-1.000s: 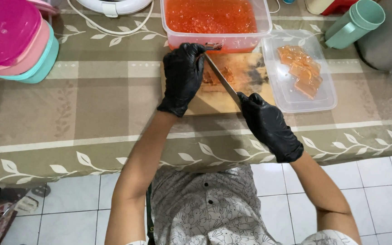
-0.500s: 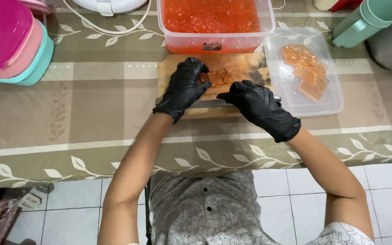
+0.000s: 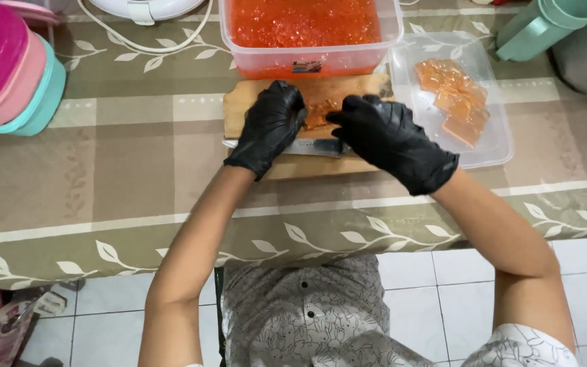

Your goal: The person cuts a block of orange jelly-like fruit into small cubes on a wooden cutting board using a knife. They then transfer the cut pieces into a clear plastic container filled with a red liquid. The person repeats this process with another piece of the fruit.

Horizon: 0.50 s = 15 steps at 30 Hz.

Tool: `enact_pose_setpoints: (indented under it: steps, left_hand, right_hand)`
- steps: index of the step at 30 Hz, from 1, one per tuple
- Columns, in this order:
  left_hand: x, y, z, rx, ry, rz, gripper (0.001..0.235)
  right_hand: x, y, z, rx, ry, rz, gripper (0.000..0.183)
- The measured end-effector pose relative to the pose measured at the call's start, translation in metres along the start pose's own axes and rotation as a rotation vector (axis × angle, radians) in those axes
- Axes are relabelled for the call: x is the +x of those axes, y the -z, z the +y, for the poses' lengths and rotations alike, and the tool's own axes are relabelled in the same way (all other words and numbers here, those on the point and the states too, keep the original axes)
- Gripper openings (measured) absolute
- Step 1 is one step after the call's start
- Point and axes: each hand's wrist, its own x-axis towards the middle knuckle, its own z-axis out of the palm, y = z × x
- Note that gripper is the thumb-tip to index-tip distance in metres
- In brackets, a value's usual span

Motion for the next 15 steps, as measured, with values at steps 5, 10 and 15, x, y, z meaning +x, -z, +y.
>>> enact_pose_setpoints:
  steps: [5,10,15]
  left_hand:
    - [0.001,-0.006,-0.005,-0.074,0.001,-0.026,0.012]
    - [-0.003,-0.016,-0.018,-0.169,0.083,-0.027,0.028]
    - [-0.007,0.0,0.002,-0.204,0.059,0.031,0.027]
  right_hand:
    - [0.03,-0.024,0.038,0.031,-0.363,-0.497,0.023]
    - [0.078,0.042,0.025,0.079,-0.22,-0.482,0.024]
    - [0.112,0.107,-0.023,0.134,-0.108,-0.474,0.026]
